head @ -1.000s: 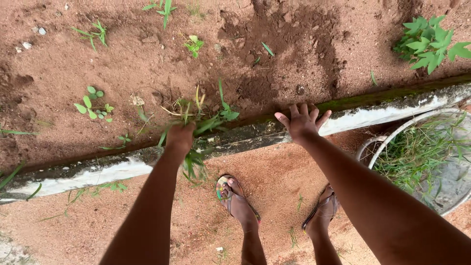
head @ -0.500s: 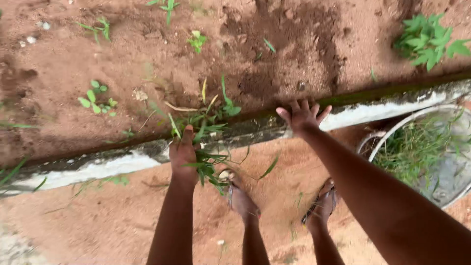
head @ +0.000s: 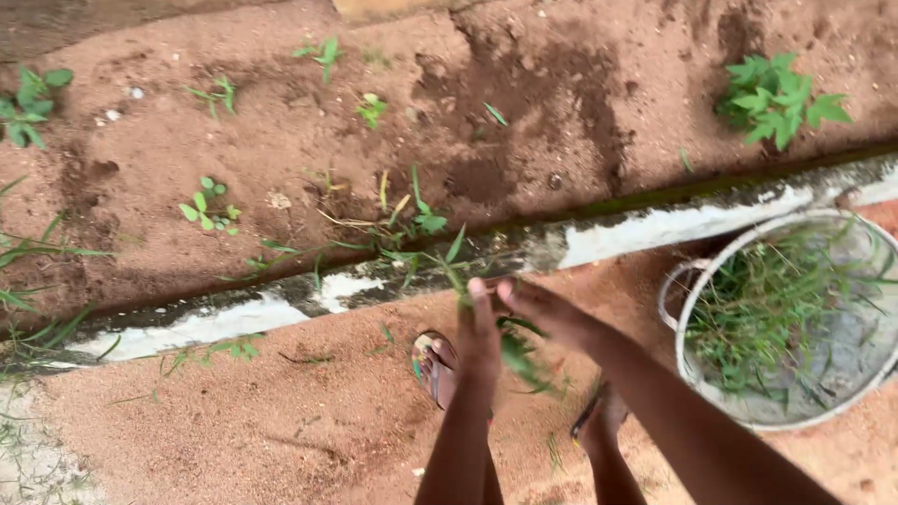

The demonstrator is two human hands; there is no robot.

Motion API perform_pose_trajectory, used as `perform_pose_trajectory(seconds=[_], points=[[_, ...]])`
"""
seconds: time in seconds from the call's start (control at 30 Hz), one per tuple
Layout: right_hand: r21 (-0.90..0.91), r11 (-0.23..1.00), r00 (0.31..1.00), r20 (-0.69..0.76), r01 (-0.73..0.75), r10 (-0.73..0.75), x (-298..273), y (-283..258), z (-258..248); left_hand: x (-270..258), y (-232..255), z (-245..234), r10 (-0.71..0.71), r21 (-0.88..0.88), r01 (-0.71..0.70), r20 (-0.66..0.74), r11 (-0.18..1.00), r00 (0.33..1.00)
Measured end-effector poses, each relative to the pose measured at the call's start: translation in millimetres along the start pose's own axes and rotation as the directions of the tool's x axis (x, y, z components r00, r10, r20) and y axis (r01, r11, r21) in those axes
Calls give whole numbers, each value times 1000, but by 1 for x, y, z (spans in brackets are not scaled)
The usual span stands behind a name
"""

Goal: Weeding a garden patch by hand.

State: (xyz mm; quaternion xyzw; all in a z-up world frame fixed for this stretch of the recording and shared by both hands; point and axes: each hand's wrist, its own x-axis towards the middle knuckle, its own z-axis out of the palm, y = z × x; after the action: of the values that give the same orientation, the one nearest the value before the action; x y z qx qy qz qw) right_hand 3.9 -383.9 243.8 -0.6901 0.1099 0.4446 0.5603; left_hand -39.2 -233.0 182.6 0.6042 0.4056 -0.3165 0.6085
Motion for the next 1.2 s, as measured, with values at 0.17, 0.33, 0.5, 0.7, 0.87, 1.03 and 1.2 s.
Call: perform_pose_trajectory(seconds=[0.17, 0.33, 0.5, 0.7, 0.87, 1.03, 1.2], points=[[227, 943, 951, -133, -245, 279, -69, 63, 2, 30, -122, 94, 2, -224, 31, 146, 974, 989], [298, 925, 911, -264, -235, 316, -151, 145, -42, -54, -93, 152, -4, -95, 41, 365, 995, 931], [331, 929, 875, -385, -166, 293, -236, 208, -111, -125, -76, 222, -76, 133, 7, 529, 991, 845], [317, 886, 562, -687, -338, 460, -336, 233, -196, -163, -130, 301, 499, 259, -842, 708, 474, 499], [-236, 918, 444, -893, -318, -76, -364, 269, -253, -193, -128, 335, 48, 478, -464, 656, 746, 753], [-356, 848, 517, -848, -393, -117, -340, 314, -252, -190, -132, 326, -52, 537, -312, 558, 784, 828], [46, 951, 677, -692, -305, 251, -287, 267, -204, -120, -175, 280, 64, 458, -283, 437, 843, 897]])
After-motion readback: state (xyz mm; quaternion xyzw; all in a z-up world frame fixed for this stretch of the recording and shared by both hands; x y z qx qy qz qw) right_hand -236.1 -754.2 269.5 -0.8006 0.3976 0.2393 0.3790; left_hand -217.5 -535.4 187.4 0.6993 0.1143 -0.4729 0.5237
